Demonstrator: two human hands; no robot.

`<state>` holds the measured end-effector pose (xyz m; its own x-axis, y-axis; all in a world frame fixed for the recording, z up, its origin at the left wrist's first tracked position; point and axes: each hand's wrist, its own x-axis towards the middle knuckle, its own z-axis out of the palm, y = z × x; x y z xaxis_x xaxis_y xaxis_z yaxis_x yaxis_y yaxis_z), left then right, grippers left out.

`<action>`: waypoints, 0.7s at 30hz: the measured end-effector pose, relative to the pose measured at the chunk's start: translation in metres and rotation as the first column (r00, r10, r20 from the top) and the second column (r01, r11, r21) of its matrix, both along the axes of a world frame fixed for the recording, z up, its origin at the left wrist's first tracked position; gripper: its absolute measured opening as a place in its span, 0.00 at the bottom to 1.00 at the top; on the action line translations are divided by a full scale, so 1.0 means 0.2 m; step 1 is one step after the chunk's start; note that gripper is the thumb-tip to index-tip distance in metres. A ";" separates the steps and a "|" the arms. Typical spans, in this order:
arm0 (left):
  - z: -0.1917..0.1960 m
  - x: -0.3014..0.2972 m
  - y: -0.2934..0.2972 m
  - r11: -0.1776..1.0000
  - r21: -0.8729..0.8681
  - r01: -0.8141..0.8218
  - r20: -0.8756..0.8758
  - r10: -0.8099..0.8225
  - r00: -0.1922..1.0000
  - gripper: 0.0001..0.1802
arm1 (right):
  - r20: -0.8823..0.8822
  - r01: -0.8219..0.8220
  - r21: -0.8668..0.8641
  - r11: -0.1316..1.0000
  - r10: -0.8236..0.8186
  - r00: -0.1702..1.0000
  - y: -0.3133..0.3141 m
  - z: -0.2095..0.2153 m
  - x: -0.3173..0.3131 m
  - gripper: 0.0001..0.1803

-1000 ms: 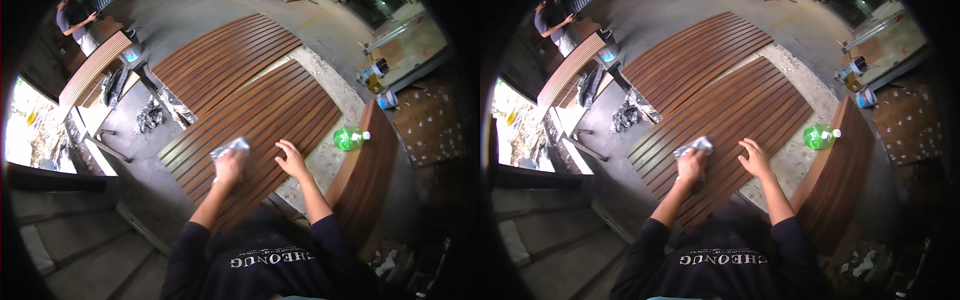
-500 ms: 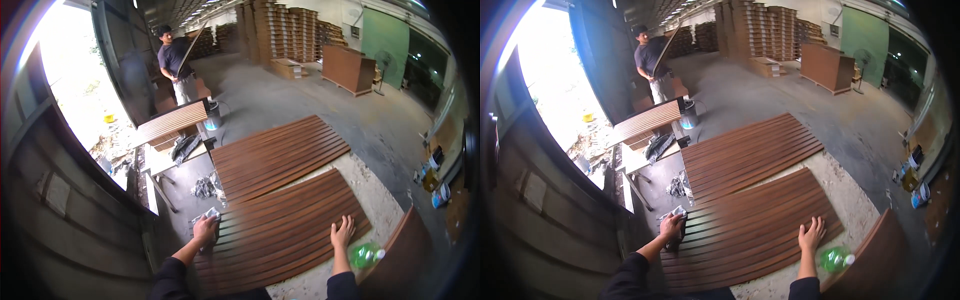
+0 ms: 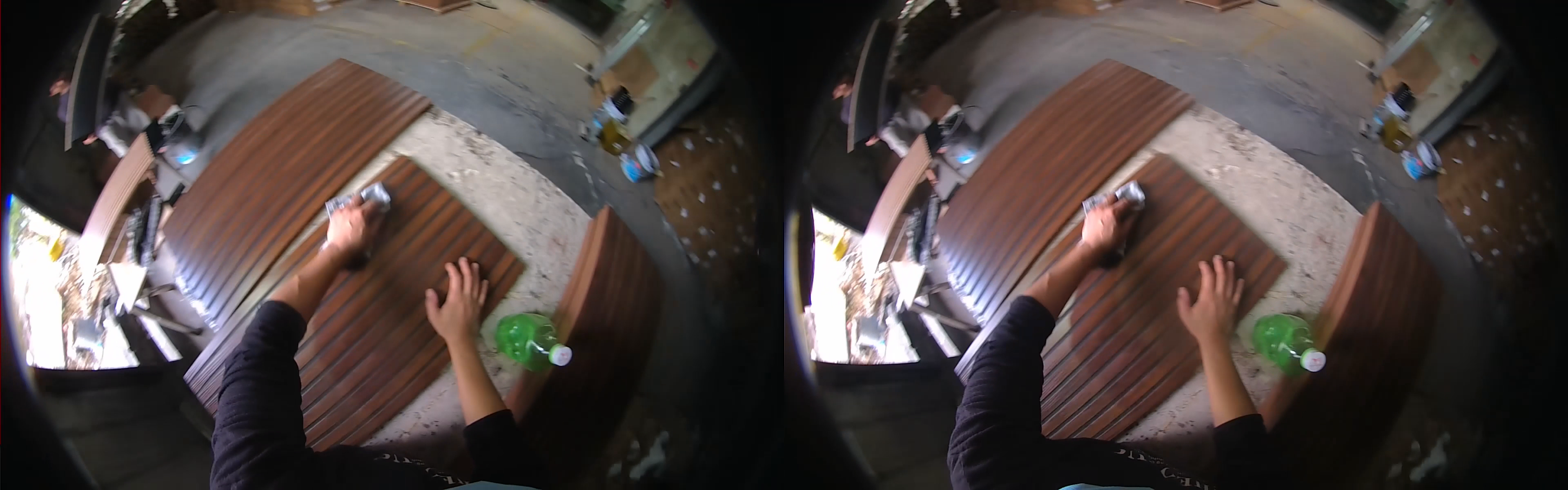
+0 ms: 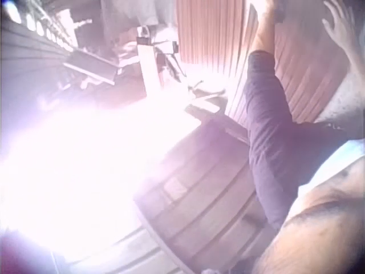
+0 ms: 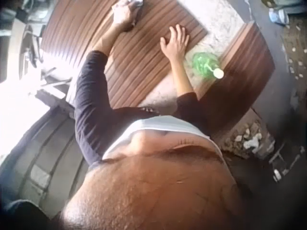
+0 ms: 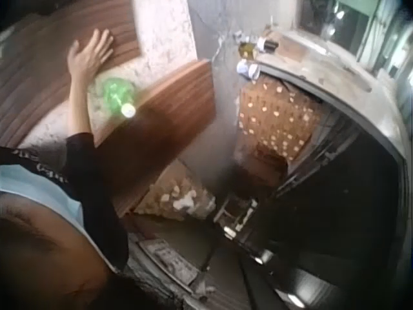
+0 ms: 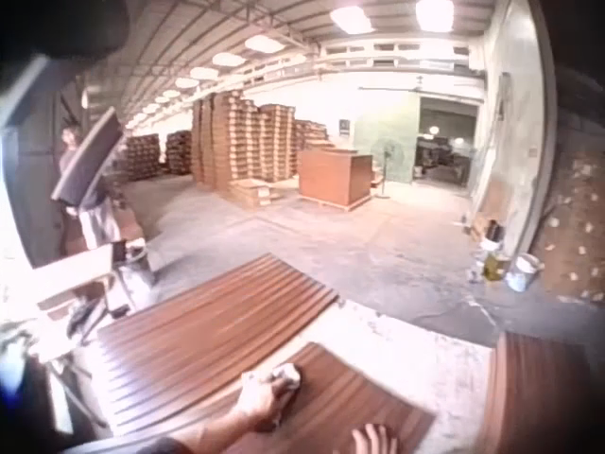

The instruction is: The person wipes wooden slat panels using a cloth and a liquid from a bottle, turning the panels over to clean multiple sides.

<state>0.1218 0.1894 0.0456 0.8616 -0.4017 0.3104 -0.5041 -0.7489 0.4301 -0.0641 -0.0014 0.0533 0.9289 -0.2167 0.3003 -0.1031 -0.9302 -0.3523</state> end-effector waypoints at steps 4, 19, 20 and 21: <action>0.03 0.30 -0.43 0.995 0.090 -0.036 -0.139 0.048 0.989 0.15 | -0.069 0.014 0.040 0.999 -0.011 0.998 -0.05 -0.07 -0.03 0.32; 0.11 0.04 -0.11 0.975 0.204 -0.089 -0.356 0.159 0.921 0.17 | -0.065 0.044 0.004 0.999 -0.043 0.997 -0.09 -0.02 -0.06 0.34; 0.19 0.10 -0.26 0.975 0.218 -0.042 -0.361 0.120 0.925 0.16 | -0.063 0.059 0.003 0.998 -0.058 0.996 -0.12 -0.03 -0.08 0.34; 0.05 0.23 -0.29 0.997 0.075 -0.019 -0.180 0.032 0.983 0.16 | -0.056 0.034 0.020 0.999 -0.033 0.998 -0.09 -0.03 -0.06 0.34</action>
